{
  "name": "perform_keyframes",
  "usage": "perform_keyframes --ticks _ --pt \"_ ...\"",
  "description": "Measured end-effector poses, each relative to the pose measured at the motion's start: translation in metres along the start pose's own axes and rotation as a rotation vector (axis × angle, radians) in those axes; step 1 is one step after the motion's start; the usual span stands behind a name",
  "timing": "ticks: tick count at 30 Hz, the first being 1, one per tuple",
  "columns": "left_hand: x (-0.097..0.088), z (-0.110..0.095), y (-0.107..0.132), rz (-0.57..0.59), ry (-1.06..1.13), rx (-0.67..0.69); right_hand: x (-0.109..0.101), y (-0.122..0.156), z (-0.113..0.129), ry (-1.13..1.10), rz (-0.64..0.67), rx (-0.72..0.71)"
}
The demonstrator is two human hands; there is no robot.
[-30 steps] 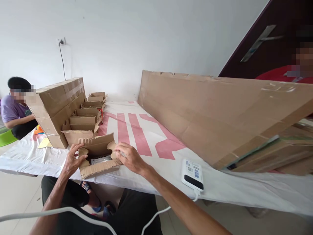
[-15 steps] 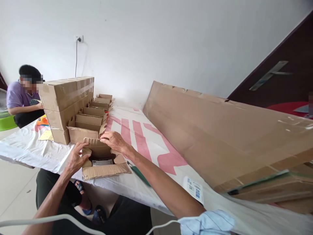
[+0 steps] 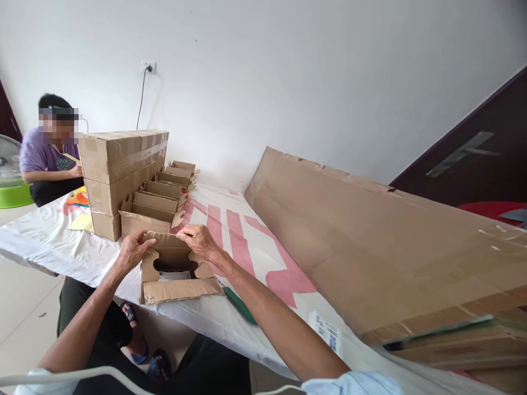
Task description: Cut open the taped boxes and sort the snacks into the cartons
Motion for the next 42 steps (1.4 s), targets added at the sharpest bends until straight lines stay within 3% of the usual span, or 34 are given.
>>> perform_keyframes --ticks 6,13,18,21,25,29,36,42 --pt "-0.001 -0.018 -0.019 0.141 0.099 -0.003 0.0 -0.003 0.004 0.015 0.004 0.059" --pt "-0.007 -0.025 -0.03 0.064 -0.065 0.111 -0.009 -0.006 0.008 -0.027 0.057 0.146" --pt "-0.006 -0.031 -0.04 0.176 -0.134 0.232 -0.018 -0.009 0.007 -0.034 0.087 0.176" --pt "-0.004 -0.03 -0.045 0.159 -0.168 0.266 -0.031 -0.004 -0.001 -0.095 0.101 0.226" --pt "0.0 -0.026 -0.048 0.11 -0.177 0.248 -0.041 0.007 -0.016 -0.222 0.054 0.288" --pt "0.001 -0.026 -0.053 0.123 -0.194 0.25 -0.038 0.012 -0.025 -0.305 -0.046 0.33" --pt "0.0 -0.054 -0.069 0.257 -0.421 0.388 -0.035 0.01 -0.024 -0.311 -0.094 0.328" --pt "0.015 -0.075 -0.075 0.364 -0.526 0.479 -0.045 0.017 -0.019 -0.417 -0.087 0.32"
Point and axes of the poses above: each hand's wrist, its own y-axis away from the middle knuckle, its own x-axis out of the palm, z = x × y, the point moved 1 cm from there along -y, towards the middle knuckle, and after that the axes turned 12 degrees about -y, right-handed, at the moved point
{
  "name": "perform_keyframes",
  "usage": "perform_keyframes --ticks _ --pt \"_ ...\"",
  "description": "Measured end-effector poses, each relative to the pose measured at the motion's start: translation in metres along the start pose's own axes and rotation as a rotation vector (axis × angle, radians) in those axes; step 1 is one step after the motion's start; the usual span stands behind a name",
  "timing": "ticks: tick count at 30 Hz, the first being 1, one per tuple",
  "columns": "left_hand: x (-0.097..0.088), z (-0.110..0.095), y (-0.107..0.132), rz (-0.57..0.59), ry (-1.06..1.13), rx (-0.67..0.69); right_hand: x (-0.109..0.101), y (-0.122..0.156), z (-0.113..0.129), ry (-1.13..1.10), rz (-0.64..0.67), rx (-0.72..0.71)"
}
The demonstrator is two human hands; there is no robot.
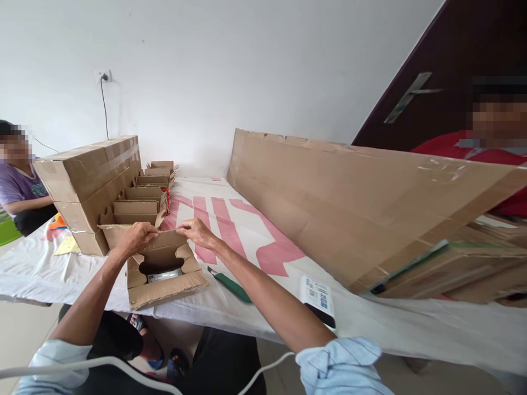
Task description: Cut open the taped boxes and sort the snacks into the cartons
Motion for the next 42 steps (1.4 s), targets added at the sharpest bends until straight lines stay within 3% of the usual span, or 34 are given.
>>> perform_keyframes --ticks 6,11,15,18,21,23,28,31,36,42 --pt "0.0 -0.008 -0.002 -0.009 -0.131 -0.013 -0.002 0.004 0.001 0.115 -0.056 -0.025" --pt "-0.024 -0.033 0.045 -0.14 -0.096 0.013 -0.002 0.008 -0.002 0.203 -0.079 -0.105" --pt "-0.036 -0.059 0.103 0.184 0.099 0.102 0.001 0.007 -0.006 0.259 -0.116 -0.07" --pt "-0.038 -0.063 0.127 0.199 0.13 0.029 0.004 0.007 -0.002 0.36 -0.139 -0.063" --pt "-0.036 -0.053 0.127 0.117 0.234 -0.084 0.007 0.016 0.013 0.43 -0.186 -0.165" --pt "-0.033 -0.043 0.122 0.081 0.313 -0.143 0.008 0.026 0.028 0.371 -0.145 -0.226" --pt "-0.019 -0.03 0.117 0.064 0.456 -0.256 0.016 0.054 0.067 0.069 0.2 -0.114" --pt "-0.012 -0.028 0.119 0.068 0.504 -0.289 0.026 0.06 0.081 0.036 0.347 -0.042" --pt "-0.009 -0.027 0.121 0.078 0.589 -0.303 0.041 0.054 0.075 0.093 0.368 -0.001" --pt "-0.014 -0.026 0.119 0.143 0.644 -0.29 0.044 0.047 0.054 0.025 0.39 0.092"
Point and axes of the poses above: each hand's wrist, its own y-axis away from the middle knuckle, its own x-axis out of the palm, z = x × y, the point moved 1 cm from there along -y, towards the middle knuckle, and after that the axes turned 12 degrees about -y, right-handed, at the moved point
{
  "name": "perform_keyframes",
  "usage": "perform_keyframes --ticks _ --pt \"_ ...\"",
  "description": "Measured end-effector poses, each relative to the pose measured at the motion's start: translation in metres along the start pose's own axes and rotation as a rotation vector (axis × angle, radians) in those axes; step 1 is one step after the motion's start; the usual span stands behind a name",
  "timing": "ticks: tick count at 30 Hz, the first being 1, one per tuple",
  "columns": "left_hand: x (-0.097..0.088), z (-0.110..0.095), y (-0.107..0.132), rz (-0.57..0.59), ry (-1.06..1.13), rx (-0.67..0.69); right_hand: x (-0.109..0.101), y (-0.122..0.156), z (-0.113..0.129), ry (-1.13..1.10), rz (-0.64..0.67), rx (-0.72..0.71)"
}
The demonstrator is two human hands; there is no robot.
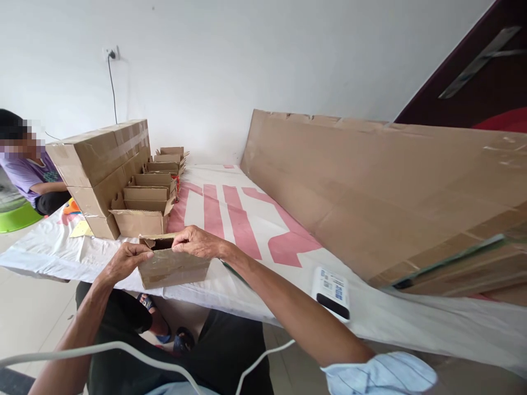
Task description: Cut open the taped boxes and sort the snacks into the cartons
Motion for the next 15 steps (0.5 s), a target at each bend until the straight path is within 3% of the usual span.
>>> perform_keyframes --ticks 8,12,15 --pt "-0.002 -0.005 -0.006 -0.036 -0.063 0.045 0.002 -0.001 0.002 0.002 -0.024 0.024" --pt "0.005 -0.01 -0.007 -0.157 -0.079 0.079 0.004 0.002 0.006 0.027 -0.043 0.005" --pt "0.008 -0.018 -0.003 -0.246 -0.171 0.197 0.004 0.004 0.007 0.038 -0.039 -0.01"
Point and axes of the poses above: each hand's wrist, its own y-axis away from the middle knuckle, its own x-axis out of the palm, z = x × y, the point moved 1 cm from there along -y, towards the middle knuckle, and after that the axes turned 12 degrees about -y, right-handed, at the moved point
